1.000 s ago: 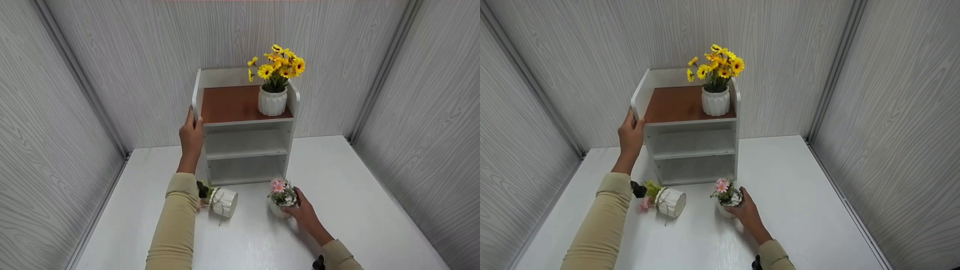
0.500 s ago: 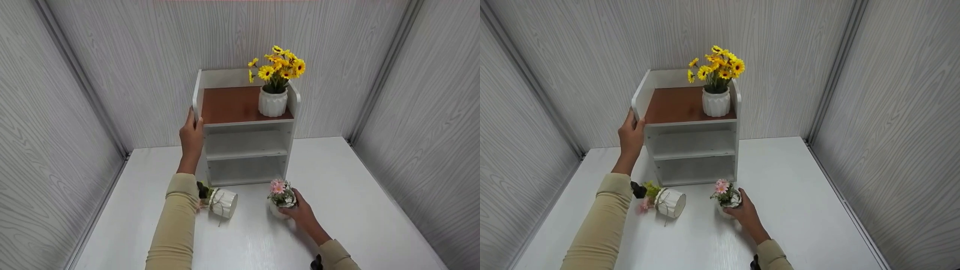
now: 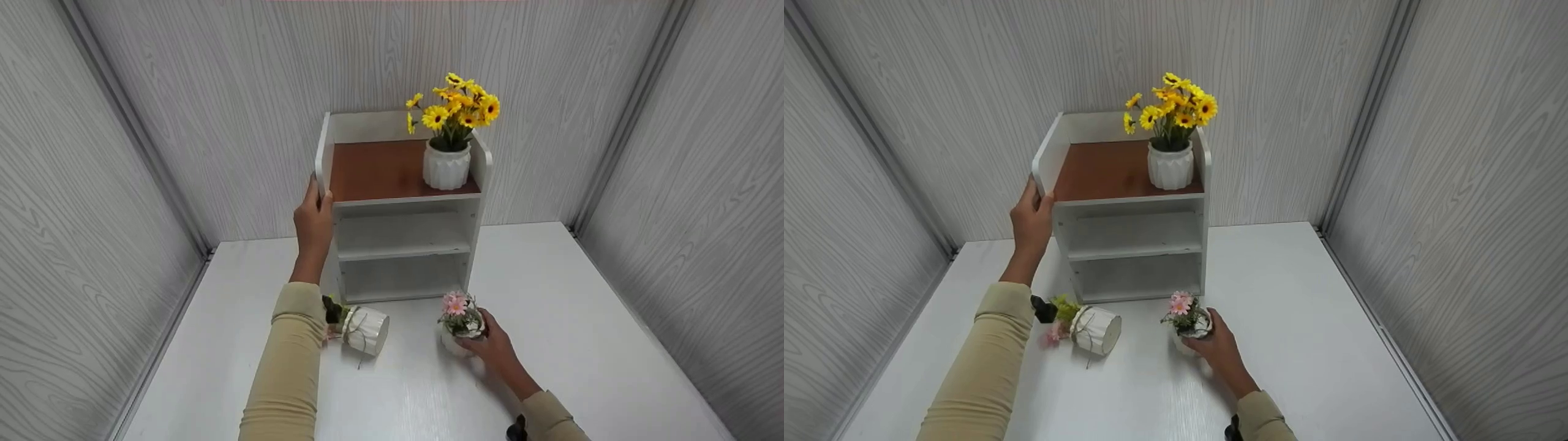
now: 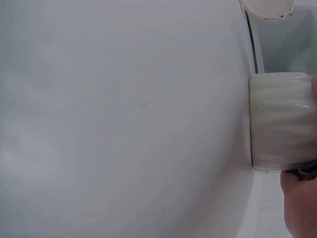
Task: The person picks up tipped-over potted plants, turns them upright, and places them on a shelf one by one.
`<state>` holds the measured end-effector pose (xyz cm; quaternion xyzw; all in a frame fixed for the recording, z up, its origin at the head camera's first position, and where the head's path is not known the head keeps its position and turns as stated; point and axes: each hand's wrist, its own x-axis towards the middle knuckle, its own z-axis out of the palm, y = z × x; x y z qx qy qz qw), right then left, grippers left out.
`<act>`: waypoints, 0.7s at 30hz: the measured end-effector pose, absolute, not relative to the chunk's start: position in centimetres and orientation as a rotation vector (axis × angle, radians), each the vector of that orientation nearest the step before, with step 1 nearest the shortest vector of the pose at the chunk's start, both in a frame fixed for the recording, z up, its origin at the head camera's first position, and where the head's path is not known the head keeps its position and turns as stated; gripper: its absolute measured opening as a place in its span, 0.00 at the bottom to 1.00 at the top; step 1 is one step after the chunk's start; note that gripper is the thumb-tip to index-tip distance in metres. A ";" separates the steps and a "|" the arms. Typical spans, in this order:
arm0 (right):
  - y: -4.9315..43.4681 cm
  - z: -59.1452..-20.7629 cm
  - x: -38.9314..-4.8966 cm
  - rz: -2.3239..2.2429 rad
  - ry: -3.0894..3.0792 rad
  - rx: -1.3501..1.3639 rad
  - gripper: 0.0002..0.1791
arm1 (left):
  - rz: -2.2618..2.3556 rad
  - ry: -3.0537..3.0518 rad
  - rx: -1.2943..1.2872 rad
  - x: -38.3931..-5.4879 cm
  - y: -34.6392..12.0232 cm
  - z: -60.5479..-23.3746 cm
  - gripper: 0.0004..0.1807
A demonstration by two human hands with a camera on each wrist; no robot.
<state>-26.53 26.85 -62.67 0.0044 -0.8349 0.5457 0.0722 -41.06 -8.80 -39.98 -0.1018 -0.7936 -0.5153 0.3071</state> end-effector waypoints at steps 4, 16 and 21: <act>26.7 -62.7 -26.5 1.618 -2.494 0.008 0.50 | -1.359 -2.104 -0.256 -41.1 -8.8 -40.0 0.31; 26.1 -62.5 -26.3 1.637 -2.442 -0.097 0.49 | -1.390 -2.096 -0.264 -41.0 -8.8 -40.1 0.31; 26.2 -61.6 -26.1 1.690 -2.417 -0.158 0.52 | -1.387 -2.092 -0.276 -40.9 -8.9 -40.1 0.31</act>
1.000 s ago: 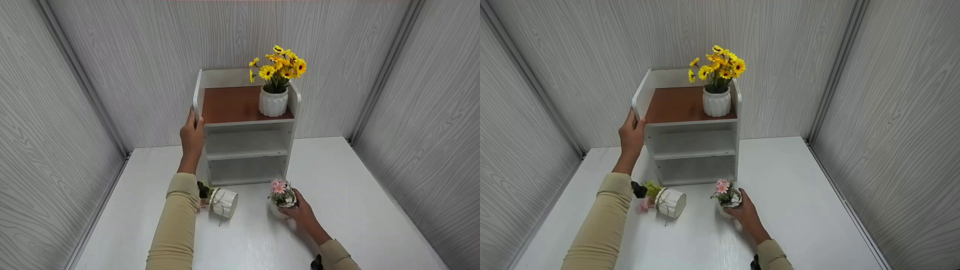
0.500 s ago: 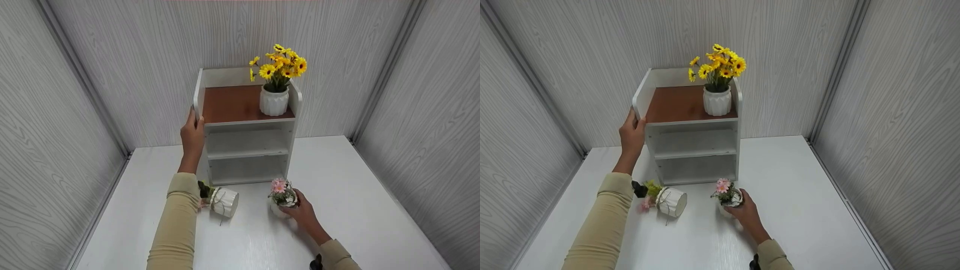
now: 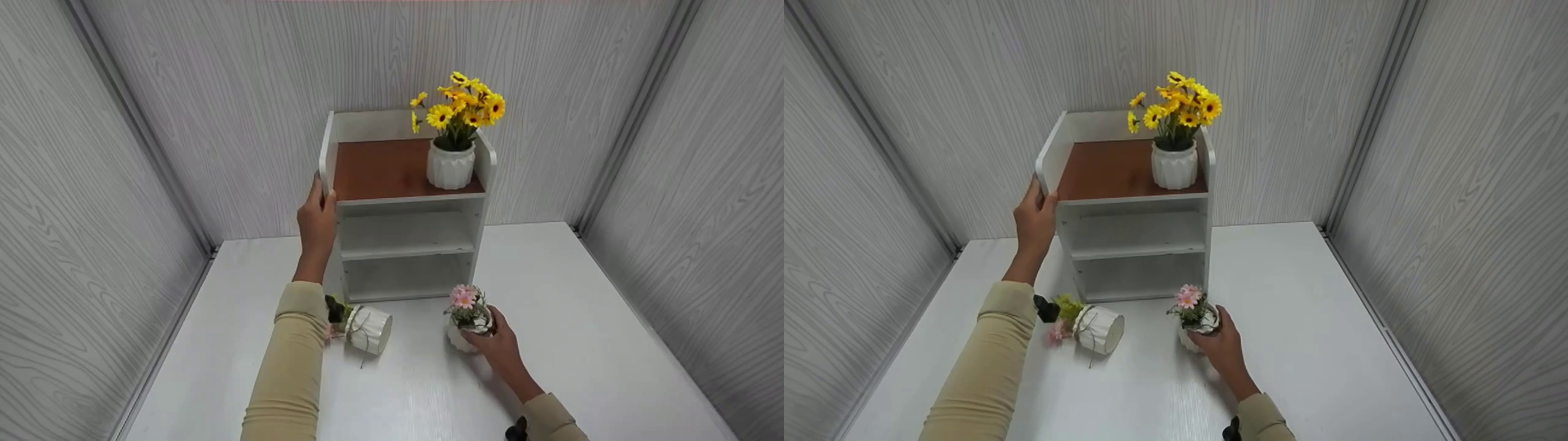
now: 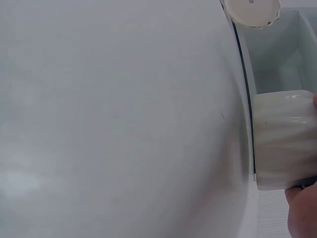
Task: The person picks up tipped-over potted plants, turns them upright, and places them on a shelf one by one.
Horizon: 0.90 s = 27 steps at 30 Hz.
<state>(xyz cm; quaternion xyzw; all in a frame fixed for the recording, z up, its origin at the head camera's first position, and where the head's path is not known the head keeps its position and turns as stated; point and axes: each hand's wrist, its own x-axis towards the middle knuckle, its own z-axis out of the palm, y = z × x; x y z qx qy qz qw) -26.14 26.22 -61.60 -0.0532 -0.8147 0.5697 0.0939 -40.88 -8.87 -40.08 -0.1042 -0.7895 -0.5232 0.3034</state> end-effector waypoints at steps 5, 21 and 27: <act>26.2 -60.0 -26.2 1.694 -2.365 -0.144 0.50 | -1.391 -2.084 -0.285 -40.9 -8.8 -40.1 0.31; 24.5 -51.3 -26.8 1.680 -2.267 -0.018 0.47 | -1.385 -2.085 -0.273 -40.9 -8.9 -40.1 0.31; 23.5 -47.8 -27.0 1.714 -2.226 0.047 0.49 | -1.373 -2.088 -0.276 -40.9 -8.9 -40.1 0.31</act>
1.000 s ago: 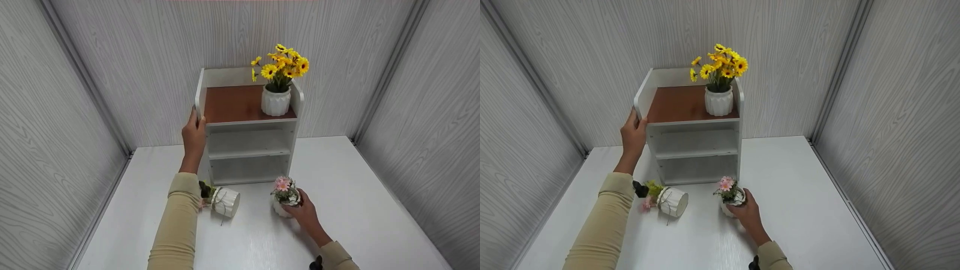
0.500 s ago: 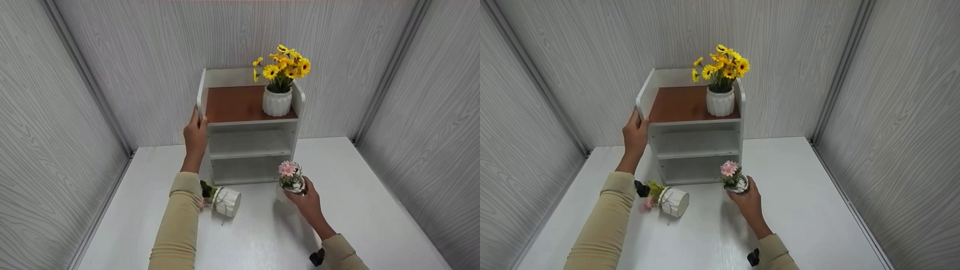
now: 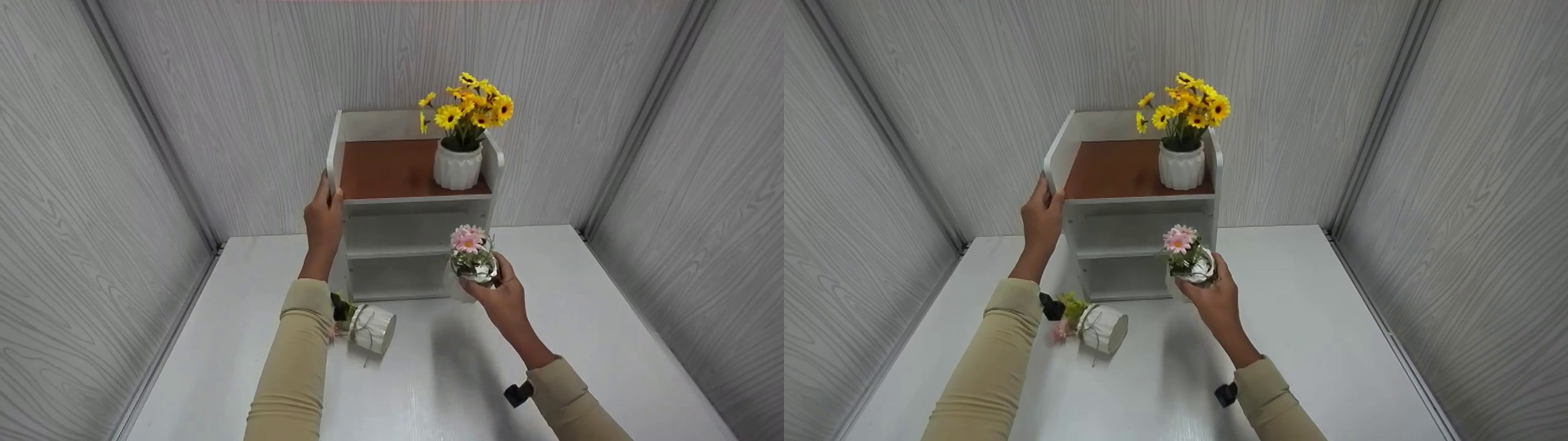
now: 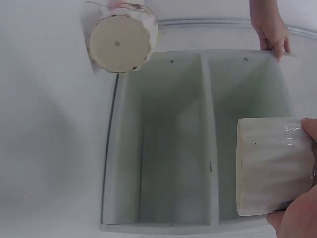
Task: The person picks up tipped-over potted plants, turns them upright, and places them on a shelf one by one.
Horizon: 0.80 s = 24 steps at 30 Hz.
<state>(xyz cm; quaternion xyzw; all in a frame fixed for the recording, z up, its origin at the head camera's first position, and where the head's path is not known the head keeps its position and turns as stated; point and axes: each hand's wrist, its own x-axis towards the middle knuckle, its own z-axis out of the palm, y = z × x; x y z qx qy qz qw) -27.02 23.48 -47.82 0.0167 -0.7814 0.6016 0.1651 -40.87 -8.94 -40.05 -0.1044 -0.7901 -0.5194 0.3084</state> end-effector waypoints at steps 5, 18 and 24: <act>22.4 -44.9 -27.5 1.692 -2.152 0.161 0.48 | -1.380 -2.106 -0.266 -40.7 -8.9 -40.1 0.31; 19.1 -38.0 -30.3 1.638 -2.070 0.291 0.47 | -1.388 -2.092 -0.268 -40.9 -8.8 -39.9 0.31; 17.7 -36.3 -31.7 1.611 -2.058 0.327 0.48 | -1.397 -2.092 -0.267 -40.9 -8.9 -40.0 0.31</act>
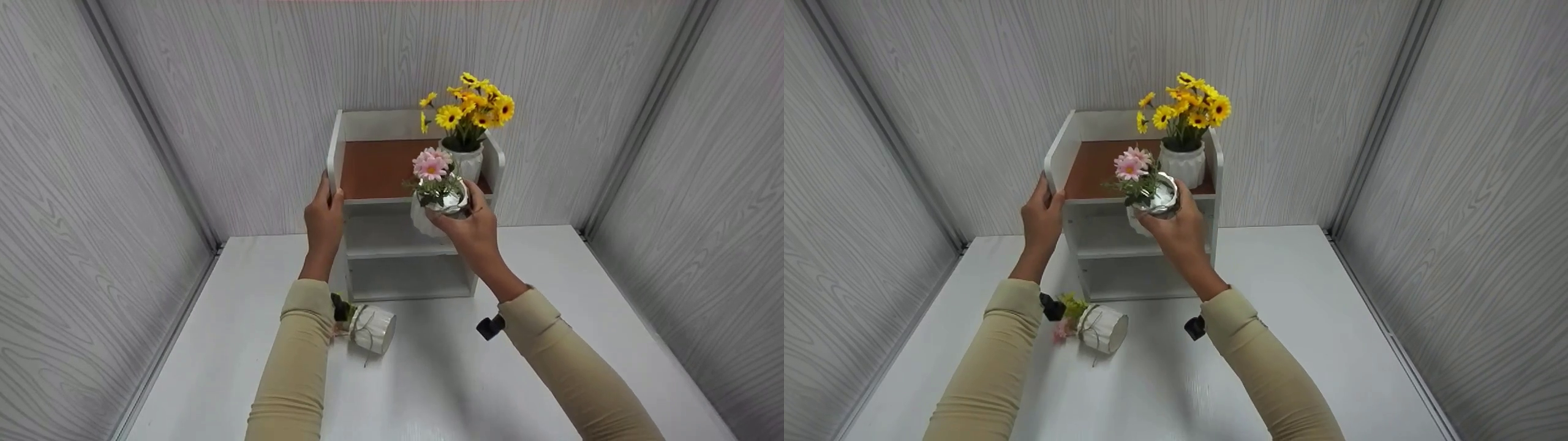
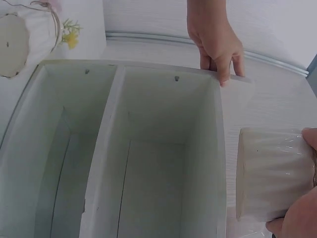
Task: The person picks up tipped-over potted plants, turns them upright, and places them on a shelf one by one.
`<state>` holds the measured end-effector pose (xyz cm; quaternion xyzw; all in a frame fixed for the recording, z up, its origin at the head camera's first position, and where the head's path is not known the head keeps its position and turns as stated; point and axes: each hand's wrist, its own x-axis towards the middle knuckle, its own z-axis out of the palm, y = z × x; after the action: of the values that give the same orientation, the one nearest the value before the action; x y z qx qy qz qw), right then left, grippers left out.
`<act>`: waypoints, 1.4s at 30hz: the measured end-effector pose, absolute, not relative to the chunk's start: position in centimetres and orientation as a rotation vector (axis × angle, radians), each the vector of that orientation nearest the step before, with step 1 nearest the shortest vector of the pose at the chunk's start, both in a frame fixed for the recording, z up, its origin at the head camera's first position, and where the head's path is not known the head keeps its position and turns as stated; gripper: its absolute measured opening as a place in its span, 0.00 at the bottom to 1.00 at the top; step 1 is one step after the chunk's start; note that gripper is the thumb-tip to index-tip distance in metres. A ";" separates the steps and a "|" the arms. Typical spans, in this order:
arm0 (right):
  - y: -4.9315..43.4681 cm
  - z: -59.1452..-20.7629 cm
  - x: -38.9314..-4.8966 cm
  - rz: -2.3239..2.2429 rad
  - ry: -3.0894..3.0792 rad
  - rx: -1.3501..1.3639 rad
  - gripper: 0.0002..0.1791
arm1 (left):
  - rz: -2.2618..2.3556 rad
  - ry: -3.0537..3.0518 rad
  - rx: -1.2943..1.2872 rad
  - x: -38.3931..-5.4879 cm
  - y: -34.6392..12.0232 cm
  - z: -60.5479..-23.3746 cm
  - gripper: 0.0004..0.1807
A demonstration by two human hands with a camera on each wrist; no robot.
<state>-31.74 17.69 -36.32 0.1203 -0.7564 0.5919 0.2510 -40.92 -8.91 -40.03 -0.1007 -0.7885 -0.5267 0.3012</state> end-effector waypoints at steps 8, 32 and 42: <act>15.9 -35.2 -33.7 1.581 -2.019 0.363 0.45 | -1.392 -2.089 -0.269 -40.8 -8.9 -39.8 0.31; 13.4 -34.1 -37.8 1.671 -2.034 0.287 0.47 | -1.413 -2.083 -0.261 -40.9 -8.9 -39.9 0.30; 12.9 -33.8 -39.4 1.664 -2.051 0.279 0.44 | -1.366 -2.080 -0.269 -40.9 -8.9 -39.9 0.31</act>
<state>-39.37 12.90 -33.82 0.1020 -0.7496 0.6081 0.2407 -40.88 -8.86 -39.91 -0.1019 -0.7890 -0.5182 0.3139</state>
